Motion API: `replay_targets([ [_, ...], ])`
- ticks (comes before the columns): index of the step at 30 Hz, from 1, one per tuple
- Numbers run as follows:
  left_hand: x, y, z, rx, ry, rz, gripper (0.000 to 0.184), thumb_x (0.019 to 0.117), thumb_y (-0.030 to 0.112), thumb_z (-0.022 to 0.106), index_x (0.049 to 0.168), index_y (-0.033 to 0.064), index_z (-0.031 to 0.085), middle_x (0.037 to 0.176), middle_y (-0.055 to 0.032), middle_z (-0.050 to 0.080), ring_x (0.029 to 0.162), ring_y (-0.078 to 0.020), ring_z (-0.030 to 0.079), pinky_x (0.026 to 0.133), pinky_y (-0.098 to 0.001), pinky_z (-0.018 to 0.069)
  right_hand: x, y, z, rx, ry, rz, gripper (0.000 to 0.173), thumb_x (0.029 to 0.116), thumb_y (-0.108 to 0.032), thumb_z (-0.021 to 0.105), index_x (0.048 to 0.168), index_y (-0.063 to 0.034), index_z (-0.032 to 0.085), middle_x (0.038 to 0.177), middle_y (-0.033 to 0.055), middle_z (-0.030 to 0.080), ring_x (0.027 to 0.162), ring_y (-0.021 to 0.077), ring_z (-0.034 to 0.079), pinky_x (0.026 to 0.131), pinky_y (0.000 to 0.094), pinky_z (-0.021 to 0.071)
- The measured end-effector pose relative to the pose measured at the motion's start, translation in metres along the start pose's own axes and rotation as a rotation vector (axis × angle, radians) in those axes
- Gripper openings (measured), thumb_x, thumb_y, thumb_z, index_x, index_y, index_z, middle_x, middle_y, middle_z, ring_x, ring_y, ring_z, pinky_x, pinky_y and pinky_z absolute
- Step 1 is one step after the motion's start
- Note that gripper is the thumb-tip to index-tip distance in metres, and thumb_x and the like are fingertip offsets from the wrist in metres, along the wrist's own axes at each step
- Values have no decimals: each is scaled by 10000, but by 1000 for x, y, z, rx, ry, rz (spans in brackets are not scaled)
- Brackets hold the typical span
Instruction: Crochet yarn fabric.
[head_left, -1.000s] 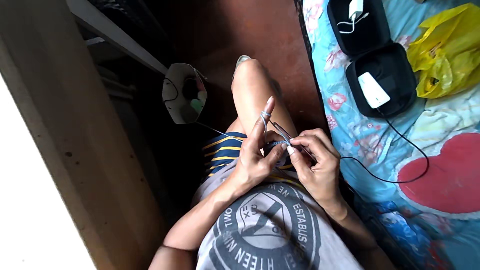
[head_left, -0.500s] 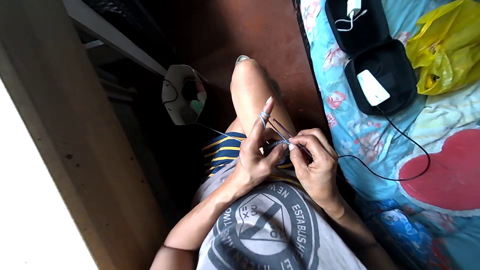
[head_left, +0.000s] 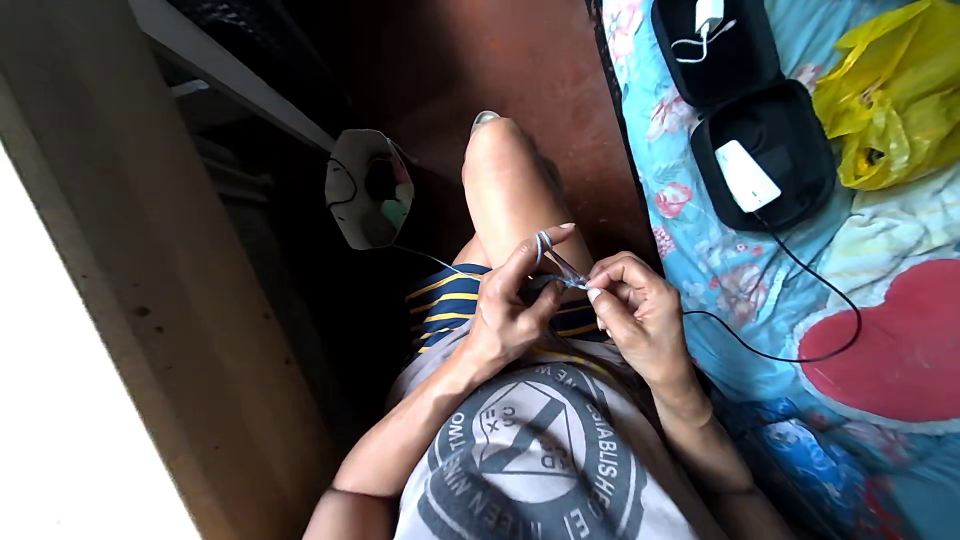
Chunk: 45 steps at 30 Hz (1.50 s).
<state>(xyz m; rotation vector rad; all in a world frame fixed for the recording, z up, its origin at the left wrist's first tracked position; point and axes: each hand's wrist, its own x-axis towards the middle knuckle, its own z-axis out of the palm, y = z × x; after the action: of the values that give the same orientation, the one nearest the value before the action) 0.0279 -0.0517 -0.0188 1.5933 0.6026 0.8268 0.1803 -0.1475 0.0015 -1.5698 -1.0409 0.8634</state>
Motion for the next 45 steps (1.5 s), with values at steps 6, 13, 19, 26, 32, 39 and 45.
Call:
replay_targets([
  [6,2,4,2,-125,7,-72,485,902,-52,588,1382,-63,516,908,-15,680,726,-29,628,667,-184,552,2,-6,0,33,-8,16,80,920,-26,605,949,-40,678,962,16,639,597,-4,545,506,141,493],
  [13,4,5,2,-138,11,-74,540,885,-60,594,1413,-54,486,912,0,692,760,-34,643,699,-204,564,3,-3,0,21,-17,-7,161,950,-16,564,1070,-29,670,917,7,630,586,-15,536,522,134,492],
  [19,3,6,4,-152,29,-68,549,895,-57,608,1427,-55,471,890,-13,694,731,-42,642,673,-203,562,1,-3,2,-94,22,-91,132,910,-87,652,1019,-21,690,1011,25,634,677,-22,547,568,118,488],
  [26,4,8,5,-89,16,-1,547,870,-68,618,1399,-100,483,895,-37,690,746,-47,638,699,-214,565,2,-3,8,-307,102,-226,119,904,-79,666,961,13,716,982,80,627,711,1,561,589,113,480],
  [32,3,6,4,-51,13,33,540,880,-59,608,1404,-97,481,892,-46,685,714,-49,627,649,-205,556,2,-2,10,-317,118,-239,85,914,-49,640,918,16,695,967,85,632,726,10,573,611,114,491],
  [39,4,-2,1,103,-11,160,294,875,-61,596,1157,-106,665,915,-117,685,754,-69,624,709,-206,546,3,0,2,-95,30,-92,60,893,-41,619,868,-31,673,937,26,627,664,-8,558,556,124,493],
  [45,1,-7,1,179,-3,152,92,847,-31,610,842,-71,693,792,-95,626,701,-65,591,638,-169,502,6,2,0,76,7,31,78,882,-2,597,894,-47,660,902,11,628,554,-1,517,488,141,475],
])
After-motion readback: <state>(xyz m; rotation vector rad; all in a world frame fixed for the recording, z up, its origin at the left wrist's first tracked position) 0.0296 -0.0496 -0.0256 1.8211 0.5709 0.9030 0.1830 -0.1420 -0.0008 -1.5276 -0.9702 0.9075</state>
